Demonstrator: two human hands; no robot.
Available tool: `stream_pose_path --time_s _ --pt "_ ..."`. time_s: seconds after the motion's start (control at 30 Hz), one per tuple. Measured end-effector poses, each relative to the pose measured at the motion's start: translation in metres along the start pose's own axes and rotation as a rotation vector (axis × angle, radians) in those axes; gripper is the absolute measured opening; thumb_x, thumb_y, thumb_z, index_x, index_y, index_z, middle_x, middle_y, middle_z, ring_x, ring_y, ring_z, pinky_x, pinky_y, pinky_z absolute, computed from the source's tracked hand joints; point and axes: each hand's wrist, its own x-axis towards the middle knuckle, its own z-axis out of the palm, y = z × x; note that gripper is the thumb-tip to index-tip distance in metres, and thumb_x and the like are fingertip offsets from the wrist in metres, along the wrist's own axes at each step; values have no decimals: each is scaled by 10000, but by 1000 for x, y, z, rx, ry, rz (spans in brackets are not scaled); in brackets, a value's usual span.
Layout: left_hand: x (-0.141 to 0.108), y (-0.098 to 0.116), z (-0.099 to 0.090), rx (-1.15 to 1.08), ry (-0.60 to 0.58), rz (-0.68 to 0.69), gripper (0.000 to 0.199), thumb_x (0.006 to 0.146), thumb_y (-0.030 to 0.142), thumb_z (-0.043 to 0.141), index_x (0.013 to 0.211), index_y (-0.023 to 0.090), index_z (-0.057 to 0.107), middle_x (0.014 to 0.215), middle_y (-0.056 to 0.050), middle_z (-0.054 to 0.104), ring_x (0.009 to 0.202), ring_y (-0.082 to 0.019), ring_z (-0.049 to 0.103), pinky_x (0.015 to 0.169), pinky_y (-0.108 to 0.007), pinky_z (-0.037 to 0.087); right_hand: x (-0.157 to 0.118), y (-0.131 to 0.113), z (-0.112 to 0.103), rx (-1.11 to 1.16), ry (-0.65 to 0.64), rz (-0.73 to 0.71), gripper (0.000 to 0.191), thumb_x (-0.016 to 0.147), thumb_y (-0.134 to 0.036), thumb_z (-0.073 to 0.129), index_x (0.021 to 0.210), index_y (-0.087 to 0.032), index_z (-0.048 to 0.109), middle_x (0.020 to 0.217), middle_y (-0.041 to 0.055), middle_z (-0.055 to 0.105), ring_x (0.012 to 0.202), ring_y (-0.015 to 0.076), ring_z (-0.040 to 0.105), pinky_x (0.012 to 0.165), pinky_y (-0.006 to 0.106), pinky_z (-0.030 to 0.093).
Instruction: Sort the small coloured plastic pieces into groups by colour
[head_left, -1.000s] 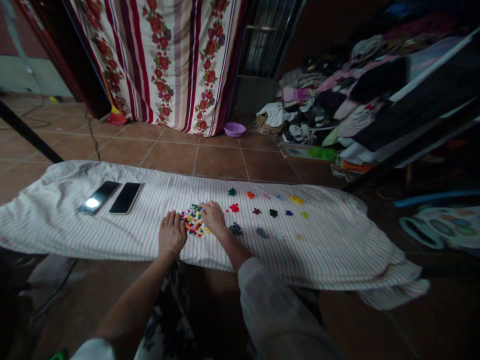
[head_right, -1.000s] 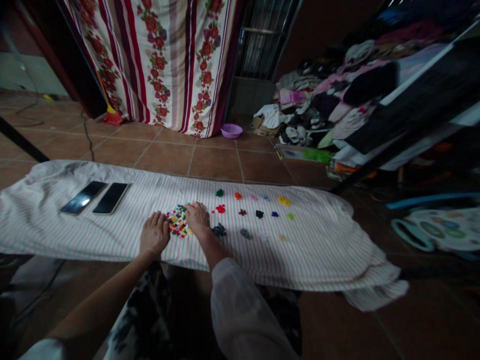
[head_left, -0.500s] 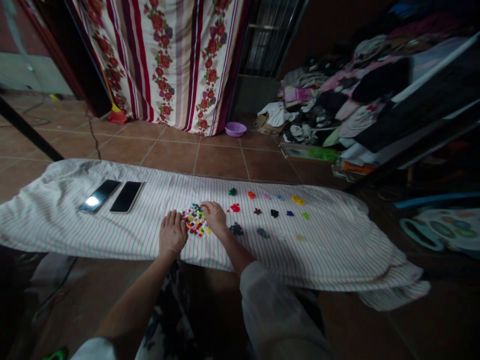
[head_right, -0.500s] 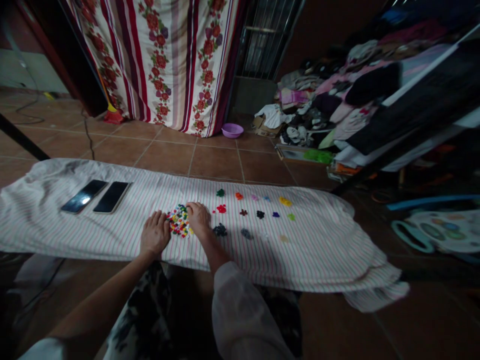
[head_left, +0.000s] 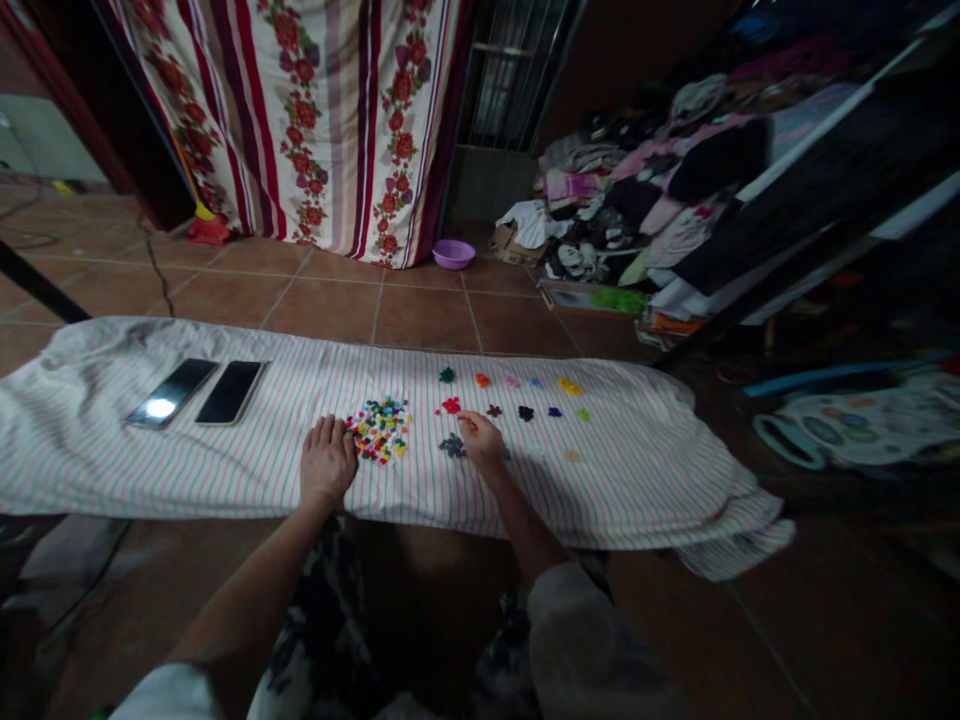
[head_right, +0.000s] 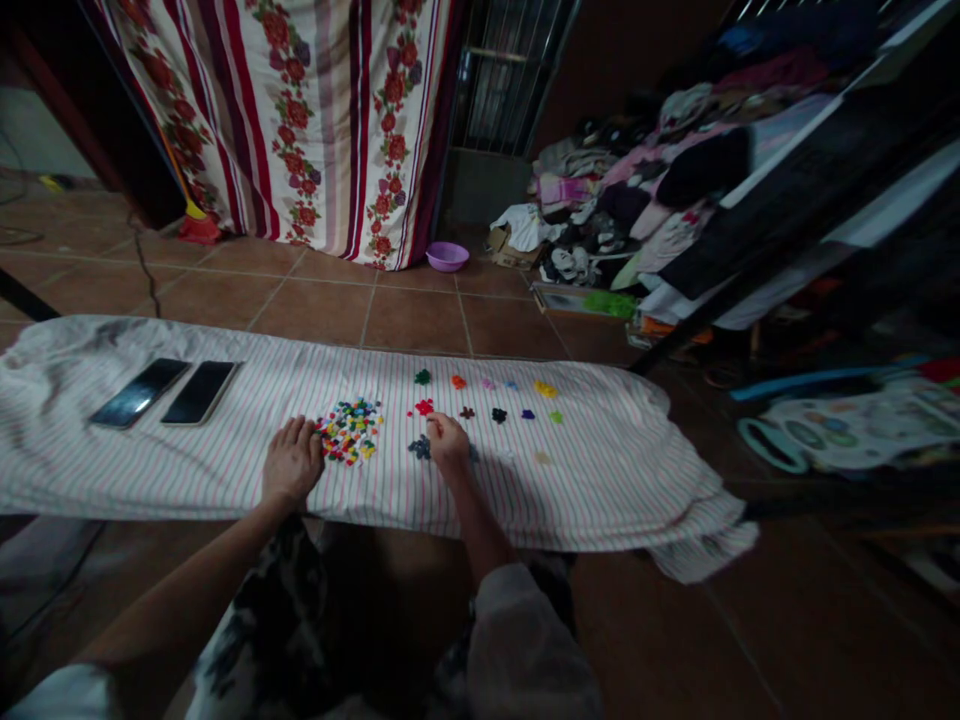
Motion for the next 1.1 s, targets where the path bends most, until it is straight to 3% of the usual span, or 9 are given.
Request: stream_pose_path --time_s 0.4,0.63,1.1 --pt "0 2 -3 20 1 -13 515 961 328 270 1284 62 571 1412 -229 541 1392 -334 427 1146 -509 321 -24 7 -3 -54 -39 -78 345 835 -193 431 939 -216 759 953 72 748 941 206 689 928 351 536" --pt "0 1 -2 35 9 -16 519 971 343 265 1274 64 582 1400 -216 555 1386 -321 439 1151 -484 326 -33 13 -8 0 -61 -103 448 830 -150 376 1098 -169 734 1121 103 735 1062 206 679 1000 372 527" --pt "1 -2 -1 41 12 -8 502 969 330 278 1279 71 576 1397 -222 553 1371 -322 446 1134 -503 341 -40 20 -5 78 -93 -98 494 826 -129 362 1183 -196 697 1105 81 746 1008 188 704 959 363 558"
